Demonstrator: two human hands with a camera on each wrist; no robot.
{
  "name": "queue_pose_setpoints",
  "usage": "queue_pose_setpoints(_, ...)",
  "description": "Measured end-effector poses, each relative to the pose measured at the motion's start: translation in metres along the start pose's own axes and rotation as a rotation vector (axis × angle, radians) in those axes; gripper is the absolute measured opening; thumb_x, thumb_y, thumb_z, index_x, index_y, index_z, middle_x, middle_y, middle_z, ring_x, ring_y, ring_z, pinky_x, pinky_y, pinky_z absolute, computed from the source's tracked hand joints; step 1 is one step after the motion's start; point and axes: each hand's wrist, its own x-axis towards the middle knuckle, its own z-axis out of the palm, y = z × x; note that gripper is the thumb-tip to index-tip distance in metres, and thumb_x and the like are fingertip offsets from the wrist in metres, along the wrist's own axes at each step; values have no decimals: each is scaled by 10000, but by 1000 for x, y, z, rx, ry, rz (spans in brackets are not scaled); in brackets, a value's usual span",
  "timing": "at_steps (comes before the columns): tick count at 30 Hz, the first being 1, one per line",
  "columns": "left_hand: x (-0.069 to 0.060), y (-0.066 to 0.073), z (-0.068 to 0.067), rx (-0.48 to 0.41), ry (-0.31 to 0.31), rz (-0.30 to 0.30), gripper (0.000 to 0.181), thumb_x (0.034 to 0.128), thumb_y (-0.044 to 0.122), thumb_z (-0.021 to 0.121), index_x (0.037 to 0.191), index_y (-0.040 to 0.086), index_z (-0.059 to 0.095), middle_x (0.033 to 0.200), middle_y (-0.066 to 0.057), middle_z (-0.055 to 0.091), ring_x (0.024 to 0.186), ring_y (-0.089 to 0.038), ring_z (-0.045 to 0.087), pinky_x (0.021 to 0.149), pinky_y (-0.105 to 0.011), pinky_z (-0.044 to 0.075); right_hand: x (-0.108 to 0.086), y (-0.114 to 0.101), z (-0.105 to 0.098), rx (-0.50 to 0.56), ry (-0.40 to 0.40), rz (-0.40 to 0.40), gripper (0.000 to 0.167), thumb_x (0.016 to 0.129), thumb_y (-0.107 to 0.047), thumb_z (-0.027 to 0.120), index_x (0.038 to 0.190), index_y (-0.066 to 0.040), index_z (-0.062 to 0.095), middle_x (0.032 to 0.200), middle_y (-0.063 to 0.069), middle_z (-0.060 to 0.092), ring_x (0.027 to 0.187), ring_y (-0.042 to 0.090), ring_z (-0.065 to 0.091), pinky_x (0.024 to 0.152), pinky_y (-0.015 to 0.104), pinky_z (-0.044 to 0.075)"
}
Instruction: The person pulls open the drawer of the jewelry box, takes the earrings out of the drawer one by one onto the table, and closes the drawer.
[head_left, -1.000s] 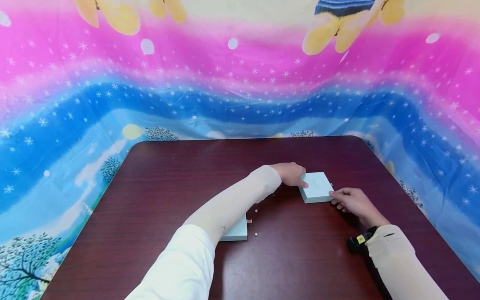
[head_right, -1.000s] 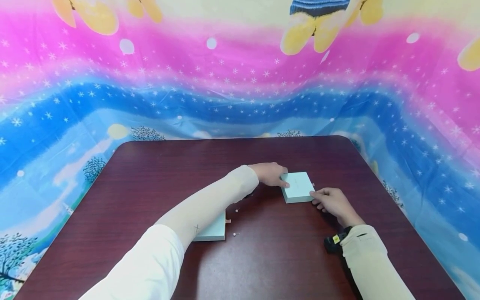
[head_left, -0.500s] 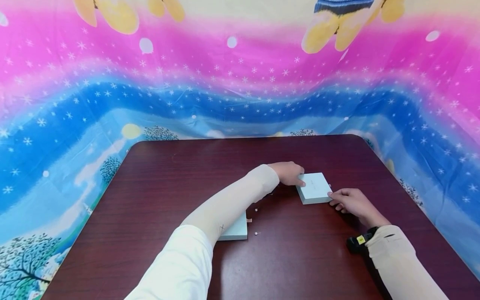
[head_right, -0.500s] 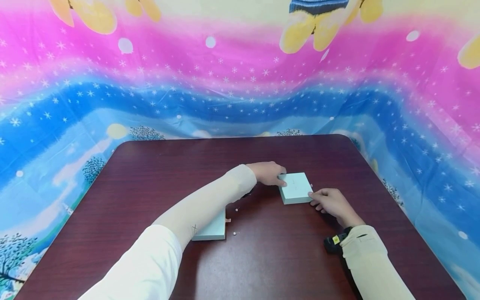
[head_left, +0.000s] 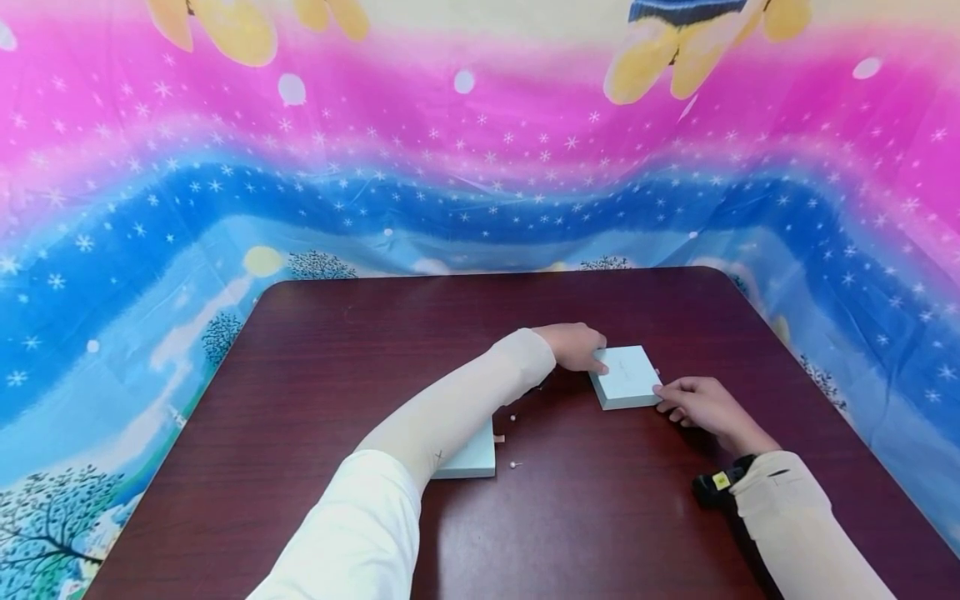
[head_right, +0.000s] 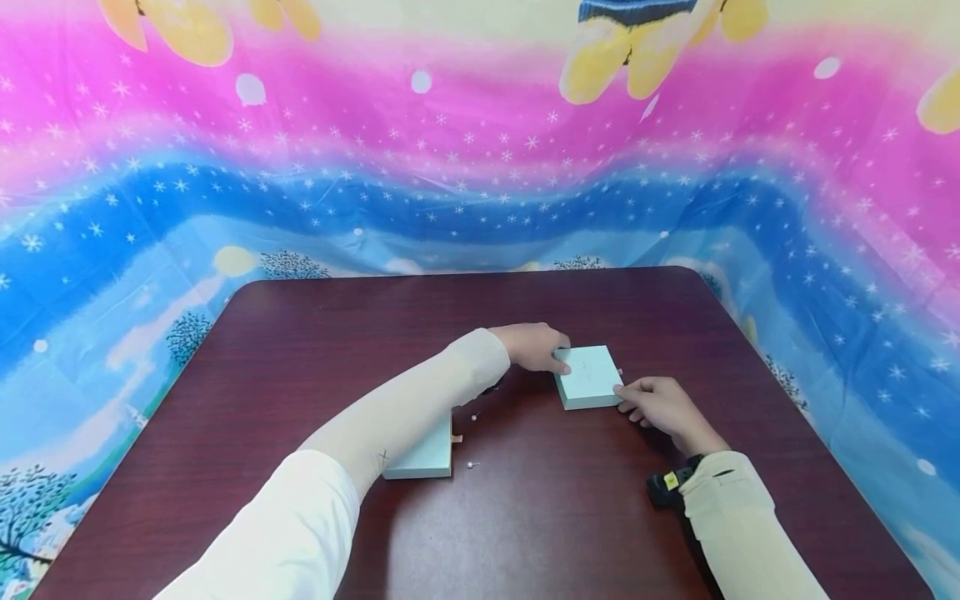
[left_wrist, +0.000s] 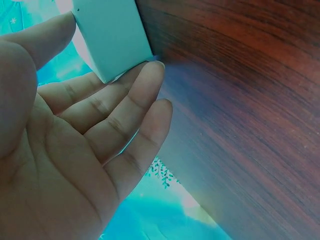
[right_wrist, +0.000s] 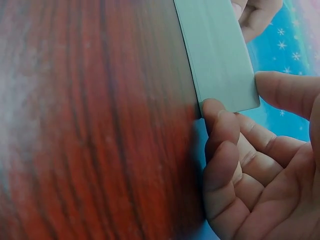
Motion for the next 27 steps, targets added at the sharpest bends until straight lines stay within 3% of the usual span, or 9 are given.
queue_pose_setpoints(27,-16,-1,9,34,18,19,419,962,480,562,1251,178,590,1039,74,595,907,-74,550,817,-260,423,-9,-5,9,1,-25,-10,511,945,-445,621,1084,44,682,920,86,698,787,223,620,669,329,513)
